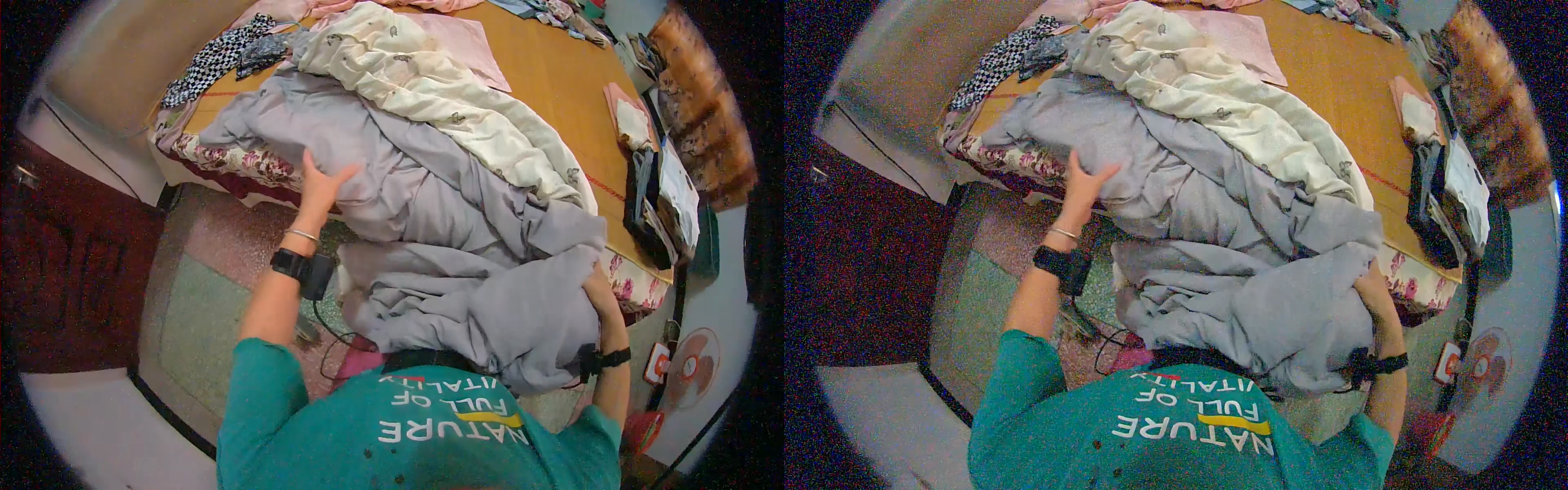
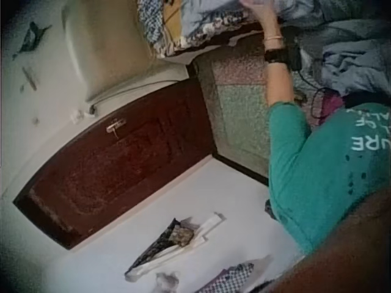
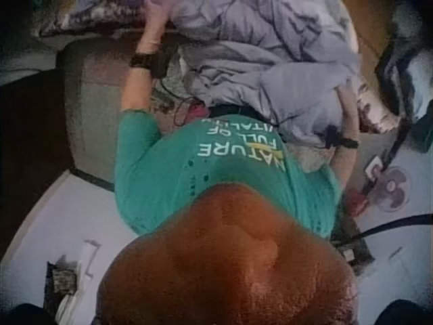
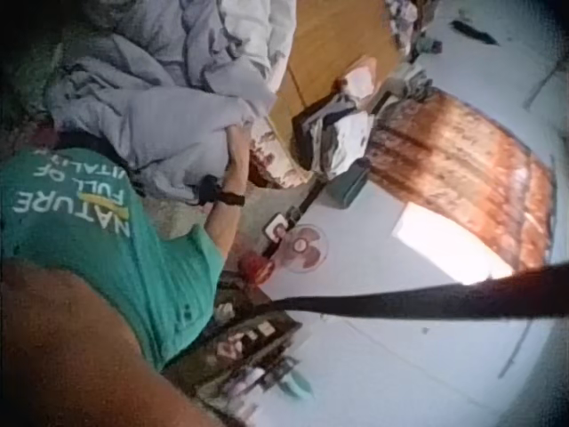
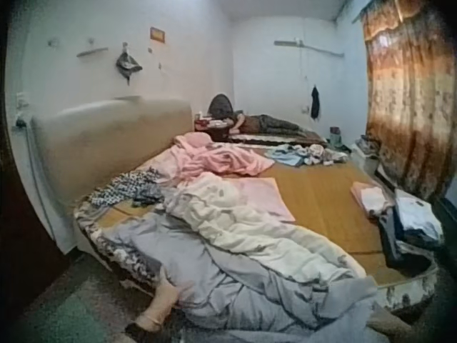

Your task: Fold a variety of clothes and linens on a bed.

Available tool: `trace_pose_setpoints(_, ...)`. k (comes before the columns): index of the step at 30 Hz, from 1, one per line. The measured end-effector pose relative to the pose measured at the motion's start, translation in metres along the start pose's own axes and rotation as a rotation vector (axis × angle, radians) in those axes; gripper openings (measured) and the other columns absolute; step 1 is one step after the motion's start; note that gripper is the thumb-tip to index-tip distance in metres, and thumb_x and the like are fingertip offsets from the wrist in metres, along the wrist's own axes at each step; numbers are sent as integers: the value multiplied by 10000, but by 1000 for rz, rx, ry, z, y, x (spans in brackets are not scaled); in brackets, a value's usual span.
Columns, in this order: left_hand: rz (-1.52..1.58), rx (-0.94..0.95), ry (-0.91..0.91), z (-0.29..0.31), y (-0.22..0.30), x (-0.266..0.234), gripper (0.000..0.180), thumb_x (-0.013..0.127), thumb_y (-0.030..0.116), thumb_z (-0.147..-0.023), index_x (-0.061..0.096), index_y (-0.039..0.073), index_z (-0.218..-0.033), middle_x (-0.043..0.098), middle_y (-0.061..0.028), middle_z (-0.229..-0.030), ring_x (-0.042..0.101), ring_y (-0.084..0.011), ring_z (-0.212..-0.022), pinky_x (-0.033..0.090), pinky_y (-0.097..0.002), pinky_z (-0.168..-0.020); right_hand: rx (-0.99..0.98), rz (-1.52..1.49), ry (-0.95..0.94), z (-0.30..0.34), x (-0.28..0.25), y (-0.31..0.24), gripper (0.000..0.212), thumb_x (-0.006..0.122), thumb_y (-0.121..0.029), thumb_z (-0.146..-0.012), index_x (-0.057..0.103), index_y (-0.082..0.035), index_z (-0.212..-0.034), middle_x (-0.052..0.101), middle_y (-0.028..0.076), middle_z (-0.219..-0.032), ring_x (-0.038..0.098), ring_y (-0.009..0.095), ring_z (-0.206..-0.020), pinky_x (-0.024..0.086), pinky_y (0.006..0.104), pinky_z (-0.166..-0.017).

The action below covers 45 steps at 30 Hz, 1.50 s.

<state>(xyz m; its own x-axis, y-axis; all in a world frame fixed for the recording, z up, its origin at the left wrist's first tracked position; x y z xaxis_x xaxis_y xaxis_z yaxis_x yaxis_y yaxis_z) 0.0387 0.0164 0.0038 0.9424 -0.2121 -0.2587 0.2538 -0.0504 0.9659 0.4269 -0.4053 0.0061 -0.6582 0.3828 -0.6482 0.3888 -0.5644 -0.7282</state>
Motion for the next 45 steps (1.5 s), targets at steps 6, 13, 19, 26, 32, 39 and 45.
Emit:
trace_pose_setpoints(6, -282, 418, -379, 19, 50, 65, 1020, 791, 277, -640, 165, 90, -1422, 378, -278, -1319, 434, -385, -1179, 389, -414, -953, -67, -197, -178, 9, 28, -99, 687, 647, -235, -693, 387, 16, -1278, 496, 128, -1229, 461, 228, -1131, 337, 321, -984)
trace_pose_setpoints(13, -1201, 539, -413, -24, 98, 70, 948, 799, 231, -592, 292, 250, -1393, 415, -208, -1237, 470, -428, -1077, 432, -489, -881, -23, -324, -69, 43, 34, -108, 804, 702, -158, -641, 321, 2, -1331, 462, 155, -1271, 425, 238, -1188, 344, 323, -991)
trace_pose_setpoints(19, -1459, 865, -381, -57, 85, 106, 841, 673, 129, -722, 228, 322, -1409, 119, -110, -1492, 232, -407, -1314, 300, -660, -948, 349, -397, 58, 111, 39, 25, 633, 596, -174, -806, 320, -5, -1350, 474, 121, -1271, 452, 222, -1158, 375, 335, -964)
trace_pose_setpoints(26, -1239, 634, -773, -110, 63, 134, 986, 788, 50, -497, 339, 239, -1354, 335, -218, -1352, 435, -412, -1168, 434, -437, -929, 555, -509, -127, 199, 65, 185, 446, 517, -234, -877, 467, -6, -1258, 551, 81, -1194, 539, 206, -1045, 435, 348, -876)
trace_pose_setpoints(32, -1090, 662, -652, -101, 50, 129, 428, 650, 56, -653, 552, 127, -1063, 513, -200, -1043, 545, -382, -983, 463, -444, -819, 525, -530, -192, 155, 109, 163, 424, 517, -239, -891, 476, 2, -1237, 547, 95, -1182, 530, 211, -1036, 410, 322, -895)
trace_pose_setpoints(39, -481, 888, -174, -108, 36, 85, 214, 506, -29, -707, 540, 38, -908, 548, -212, -904, 540, -418, -821, 440, -443, -729, 255, -445, 131, 98, 6, 22, 401, 517, -233, -891, 482, -4, -1218, 545, 105, -1160, 526, 216, -1009, 417, 330, -870)
trace_pose_setpoints(45, -228, 746, 412, -142, 103, 23, 166, 529, -11, -714, 535, 27, -876, 603, -174, -829, 588, -299, -800, 437, -375, -715, -256, -297, 470, 58, -134, -133, 381, 517, -228, -891, 486, -9, -1202, 543, 113, -1142, 522, 219, -985, 423, 336, -849)
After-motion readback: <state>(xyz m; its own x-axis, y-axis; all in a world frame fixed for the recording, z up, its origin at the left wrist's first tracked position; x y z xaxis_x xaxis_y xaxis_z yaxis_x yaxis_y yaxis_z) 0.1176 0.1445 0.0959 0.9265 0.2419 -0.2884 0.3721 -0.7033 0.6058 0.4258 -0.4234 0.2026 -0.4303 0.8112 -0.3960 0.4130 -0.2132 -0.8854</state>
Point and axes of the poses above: each hand's wrist, its own z-axis away from the middle knuckle, its own x-axis out of the palm, y = z × x, the point moved 2 cm from there along -z, towards the middle knuckle
